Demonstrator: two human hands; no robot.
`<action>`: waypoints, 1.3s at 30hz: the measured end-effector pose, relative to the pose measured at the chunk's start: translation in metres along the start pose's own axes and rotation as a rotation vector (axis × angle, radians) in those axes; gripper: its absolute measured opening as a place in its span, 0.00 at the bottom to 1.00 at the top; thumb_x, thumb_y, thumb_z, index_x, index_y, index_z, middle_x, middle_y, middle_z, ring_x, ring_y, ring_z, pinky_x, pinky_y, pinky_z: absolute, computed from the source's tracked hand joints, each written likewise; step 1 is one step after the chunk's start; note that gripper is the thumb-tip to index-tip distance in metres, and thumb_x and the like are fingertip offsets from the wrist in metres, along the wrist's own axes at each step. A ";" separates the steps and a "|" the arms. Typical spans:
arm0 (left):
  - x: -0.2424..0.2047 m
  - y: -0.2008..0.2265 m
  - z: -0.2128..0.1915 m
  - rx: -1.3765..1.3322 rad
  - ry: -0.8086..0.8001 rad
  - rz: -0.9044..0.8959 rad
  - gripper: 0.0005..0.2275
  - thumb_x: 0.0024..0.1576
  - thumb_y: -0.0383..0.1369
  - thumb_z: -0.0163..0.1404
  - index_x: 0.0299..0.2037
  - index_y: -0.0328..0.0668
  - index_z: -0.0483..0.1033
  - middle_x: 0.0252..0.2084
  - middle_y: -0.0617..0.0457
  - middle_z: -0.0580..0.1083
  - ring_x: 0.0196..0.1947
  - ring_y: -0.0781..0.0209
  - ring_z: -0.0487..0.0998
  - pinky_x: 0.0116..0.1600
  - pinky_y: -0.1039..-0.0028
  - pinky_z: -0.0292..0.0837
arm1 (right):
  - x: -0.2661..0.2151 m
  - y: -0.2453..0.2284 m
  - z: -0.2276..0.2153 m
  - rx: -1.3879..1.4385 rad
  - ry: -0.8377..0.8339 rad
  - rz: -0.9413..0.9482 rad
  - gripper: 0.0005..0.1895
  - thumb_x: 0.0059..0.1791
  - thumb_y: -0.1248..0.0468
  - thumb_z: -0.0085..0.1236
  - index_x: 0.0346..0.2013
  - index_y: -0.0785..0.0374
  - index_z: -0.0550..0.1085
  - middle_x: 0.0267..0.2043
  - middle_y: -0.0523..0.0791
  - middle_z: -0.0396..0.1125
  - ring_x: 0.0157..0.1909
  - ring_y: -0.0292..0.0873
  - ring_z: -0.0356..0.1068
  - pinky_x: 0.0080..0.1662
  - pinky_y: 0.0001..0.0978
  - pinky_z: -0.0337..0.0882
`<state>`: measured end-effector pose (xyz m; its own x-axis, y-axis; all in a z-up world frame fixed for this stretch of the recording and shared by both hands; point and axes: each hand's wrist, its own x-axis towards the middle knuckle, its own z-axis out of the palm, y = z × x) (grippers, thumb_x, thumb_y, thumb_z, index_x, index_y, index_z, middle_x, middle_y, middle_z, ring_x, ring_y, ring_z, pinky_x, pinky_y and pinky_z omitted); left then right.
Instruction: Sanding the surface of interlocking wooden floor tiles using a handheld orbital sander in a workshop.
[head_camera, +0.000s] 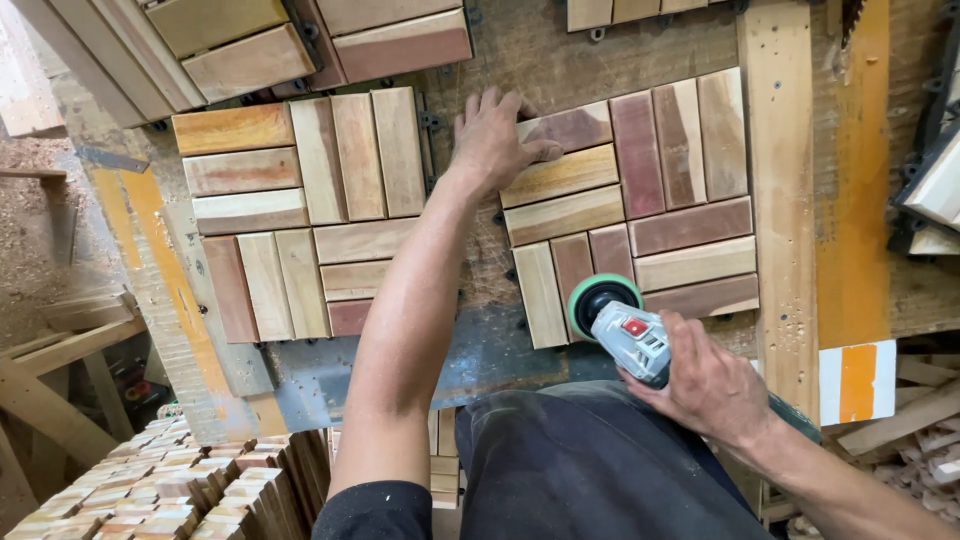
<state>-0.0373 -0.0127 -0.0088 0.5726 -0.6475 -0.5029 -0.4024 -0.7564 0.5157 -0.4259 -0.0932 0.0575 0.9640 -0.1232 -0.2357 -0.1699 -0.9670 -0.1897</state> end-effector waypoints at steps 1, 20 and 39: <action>-0.001 0.001 -0.001 0.000 -0.003 0.006 0.27 0.50 0.57 0.62 0.54 0.55 0.71 0.70 0.43 0.60 0.72 0.38 0.52 0.70 0.37 0.47 | 0.001 0.003 -0.004 -0.002 0.000 0.006 0.48 0.44 0.30 0.55 0.60 0.67 0.62 0.35 0.47 0.65 0.24 0.40 0.71 0.15 0.26 0.73; 0.000 -0.001 0.001 -0.030 0.036 0.011 0.26 0.49 0.57 0.63 0.50 0.57 0.72 0.61 0.48 0.65 0.66 0.43 0.58 0.68 0.40 0.51 | 0.060 0.057 -0.065 0.122 -0.041 0.568 0.48 0.43 0.36 0.63 0.59 0.73 0.62 0.44 0.56 0.66 0.37 0.59 0.75 0.27 0.50 0.80; 0.004 -0.018 0.001 -0.112 0.070 0.065 0.22 0.56 0.56 0.53 0.50 0.52 0.78 0.70 0.36 0.61 0.72 0.33 0.53 0.68 0.36 0.48 | 0.093 -0.003 -0.037 -0.055 -0.048 -0.043 0.48 0.44 0.28 0.55 0.57 0.66 0.64 0.34 0.48 0.66 0.19 0.41 0.70 0.14 0.32 0.74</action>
<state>-0.0281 -0.0015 -0.0209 0.5976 -0.6840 -0.4185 -0.3603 -0.6953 0.6219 -0.3287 -0.1098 0.0711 0.9591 -0.0713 -0.2739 -0.1155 -0.9821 -0.1487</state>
